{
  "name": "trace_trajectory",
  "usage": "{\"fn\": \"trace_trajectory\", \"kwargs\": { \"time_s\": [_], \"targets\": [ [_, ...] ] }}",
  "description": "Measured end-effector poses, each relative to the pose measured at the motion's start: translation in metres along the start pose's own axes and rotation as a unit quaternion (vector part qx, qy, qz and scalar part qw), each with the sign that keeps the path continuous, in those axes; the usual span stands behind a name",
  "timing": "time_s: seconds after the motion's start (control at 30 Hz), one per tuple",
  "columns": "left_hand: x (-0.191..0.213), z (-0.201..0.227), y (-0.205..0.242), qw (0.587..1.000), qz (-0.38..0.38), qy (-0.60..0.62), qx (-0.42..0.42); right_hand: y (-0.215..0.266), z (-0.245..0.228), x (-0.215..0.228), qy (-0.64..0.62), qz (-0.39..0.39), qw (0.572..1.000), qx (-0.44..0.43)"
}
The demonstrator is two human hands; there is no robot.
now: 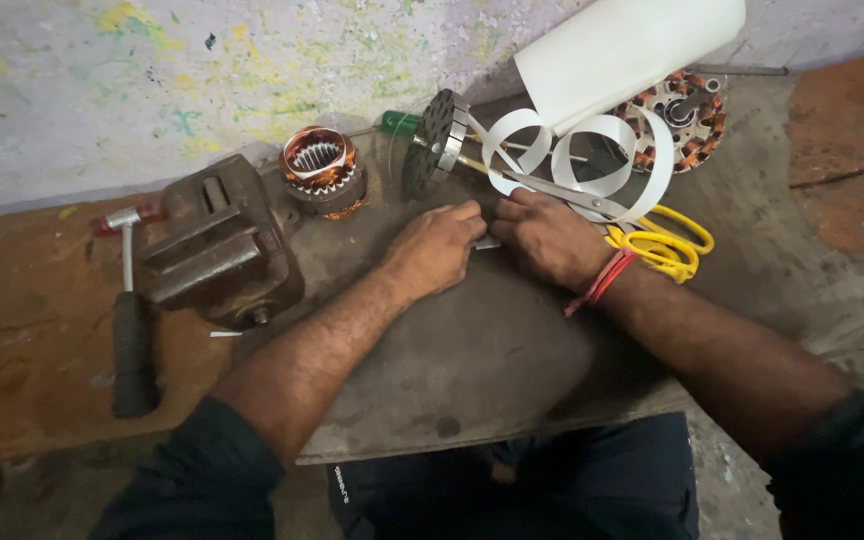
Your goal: The person cuts strips of white insulating tape with yellow-handled scissors and wraps them around a cylindrical metal motor component. The person repeatedly measures, cuts, and applies tape to cover the metal surface.
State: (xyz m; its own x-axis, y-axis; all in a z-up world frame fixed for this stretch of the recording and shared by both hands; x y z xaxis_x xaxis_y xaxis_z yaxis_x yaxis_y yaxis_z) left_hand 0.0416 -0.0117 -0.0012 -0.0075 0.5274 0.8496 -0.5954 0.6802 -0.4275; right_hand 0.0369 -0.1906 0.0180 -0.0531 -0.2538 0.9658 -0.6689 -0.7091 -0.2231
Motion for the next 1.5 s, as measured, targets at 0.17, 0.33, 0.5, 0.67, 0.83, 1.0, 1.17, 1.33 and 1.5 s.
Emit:
{"fn": "trace_trajectory", "kwargs": {
  "time_s": [0.17,0.33,0.5,0.67,0.83,1.0,1.17,1.33,1.5],
  "targets": [
    [-0.001,0.0,0.006,0.999,-0.008,0.021,0.033,0.008,-0.004,0.003,0.02,0.025,0.999,0.016],
    [-0.004,0.003,0.006,0.998,-0.022,0.003,0.063,0.006,-0.007,-0.001,0.08,0.011,0.996,0.036],
    [0.003,0.01,0.007,0.997,-0.002,0.001,0.073,0.005,-0.014,0.001,0.113,0.0,0.993,0.028],
    [0.0,0.013,0.01,0.992,-0.025,0.033,0.121,0.021,-0.007,0.012,0.057,0.07,0.996,-0.026],
    [-0.008,0.009,0.01,0.99,0.062,0.051,0.118,0.041,0.001,0.008,0.085,0.143,0.971,-0.173],
    [-0.011,0.005,0.004,0.983,0.083,0.067,0.15,0.04,0.003,0.019,0.146,0.132,0.968,-0.154],
    [-0.012,0.009,0.0,0.979,0.072,-0.006,0.19,0.033,-0.017,0.053,0.096,0.145,0.971,-0.161],
    [-0.027,0.012,-0.007,0.968,0.118,-0.081,0.204,0.028,-0.021,0.063,0.063,0.13,0.975,-0.167],
    [-0.032,0.017,-0.007,0.955,0.184,-0.122,0.196,0.017,-0.009,0.026,0.021,0.099,0.974,-0.203]
  ]
}}
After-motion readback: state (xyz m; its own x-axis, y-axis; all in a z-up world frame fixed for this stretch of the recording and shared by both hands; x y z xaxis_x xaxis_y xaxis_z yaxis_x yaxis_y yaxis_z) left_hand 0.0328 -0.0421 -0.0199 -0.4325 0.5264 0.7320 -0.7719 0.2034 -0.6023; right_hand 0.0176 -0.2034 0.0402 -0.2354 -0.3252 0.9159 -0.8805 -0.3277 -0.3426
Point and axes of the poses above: each hand's wrist, its own y-axis away from the middle knuckle, its own x-axis out of the back of the hand, z = x × y, the point moved 3 cm from there along -y, towards the middle knuckle, and after that the axes turned 6 degrees about -x, right-handed, at the moved point
